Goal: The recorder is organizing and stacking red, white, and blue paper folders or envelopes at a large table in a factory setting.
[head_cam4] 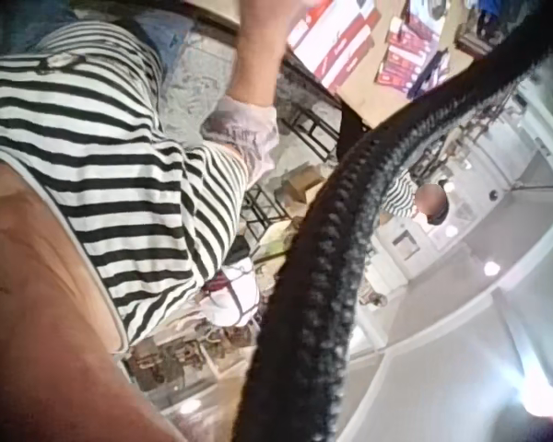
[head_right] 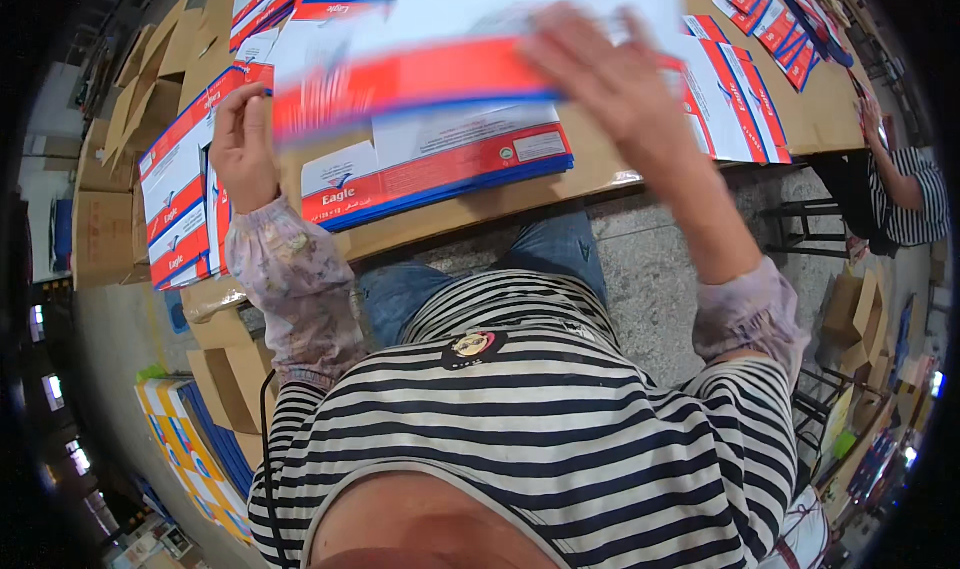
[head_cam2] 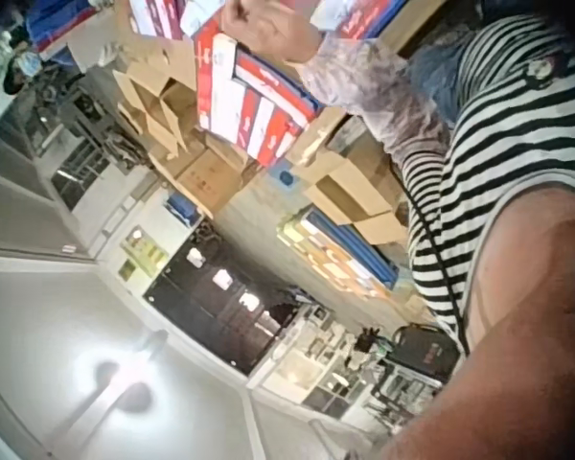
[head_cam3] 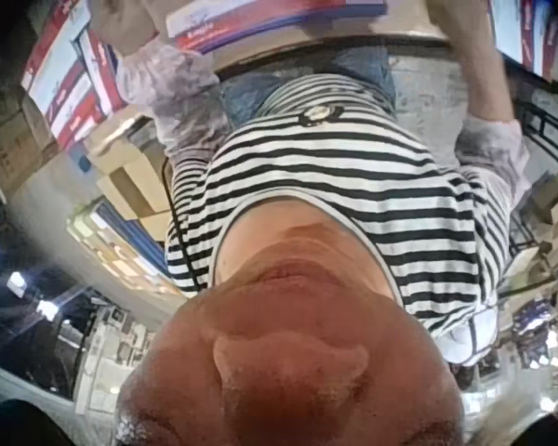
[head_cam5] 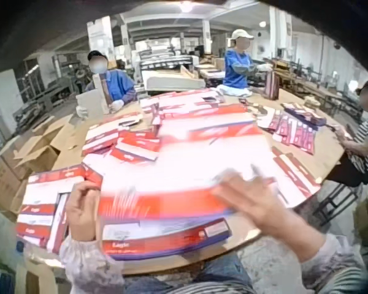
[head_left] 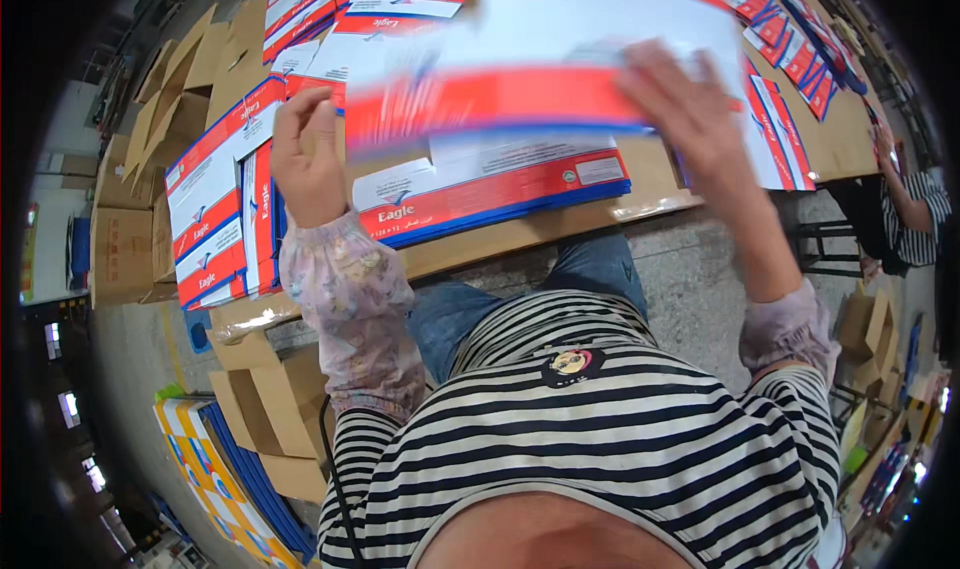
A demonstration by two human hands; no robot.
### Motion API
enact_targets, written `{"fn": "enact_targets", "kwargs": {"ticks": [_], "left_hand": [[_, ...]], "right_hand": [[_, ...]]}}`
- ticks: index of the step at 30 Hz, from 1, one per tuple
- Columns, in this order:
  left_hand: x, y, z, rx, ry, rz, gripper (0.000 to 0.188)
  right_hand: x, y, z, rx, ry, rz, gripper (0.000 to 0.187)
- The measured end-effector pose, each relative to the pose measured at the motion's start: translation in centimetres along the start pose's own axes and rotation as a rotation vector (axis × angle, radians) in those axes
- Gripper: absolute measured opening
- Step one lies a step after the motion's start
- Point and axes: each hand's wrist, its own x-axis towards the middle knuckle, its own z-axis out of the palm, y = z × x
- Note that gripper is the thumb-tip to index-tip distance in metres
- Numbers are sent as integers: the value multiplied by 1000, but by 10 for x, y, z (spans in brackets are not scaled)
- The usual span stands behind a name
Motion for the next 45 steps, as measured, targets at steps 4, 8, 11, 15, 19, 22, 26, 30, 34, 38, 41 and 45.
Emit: {"fn": "enact_targets", "kwargs": {"ticks": [4, 8, 11, 15, 19, 22, 26, 30, 34, 38, 41, 45], "left_hand": [[-30, -33, -15, 157, -122, -113, 21], [-75, -56, 11, 341, -320, -68, 27], [-91, -55, 24, 664, -375, 93, 32], [-90, -44, 25, 652, -394, 15, 35], [-88, -45, 26, 613, -364, 6, 35], [-87, -44, 26, 584, -326, 50, 34], [-84, -44, 28, 555, -341, 67, 34], [-83, -45, 26, 518, -357, 79, 32], [-81, -43, 23, 467, -388, 27, 28], [-80, -47, 19, 449, -384, 29, 27], [-70, -48, 16, 423, -266, 109, 26], [-68, -56, -2, 154, 150, -57, 27]], "right_hand": [[-29, 65, -14, -365, 201, 303, 69], [-124, 129, 58, -285, 14, 614, 49], [-144, 124, 101, -182, -372, 897, 53], [-81, 81, 72, -28, -332, 777, 54], [-30, -8, 80, 174, -192, 192, 72], [-10, -54, 92, 262, -348, 72, 84], [-12, -70, 112, 242, -471, 1, 85], [-15, -73, 117, 192, -491, -15, 84], [-10, -71, 112, 217, -516, -50, 77], [12, -70, 87, 213, -730, -22, 64], [19, -60, 60, 155, -611, -136, 58], [20, -35, -7, 32, -230, -48, 58]]}}
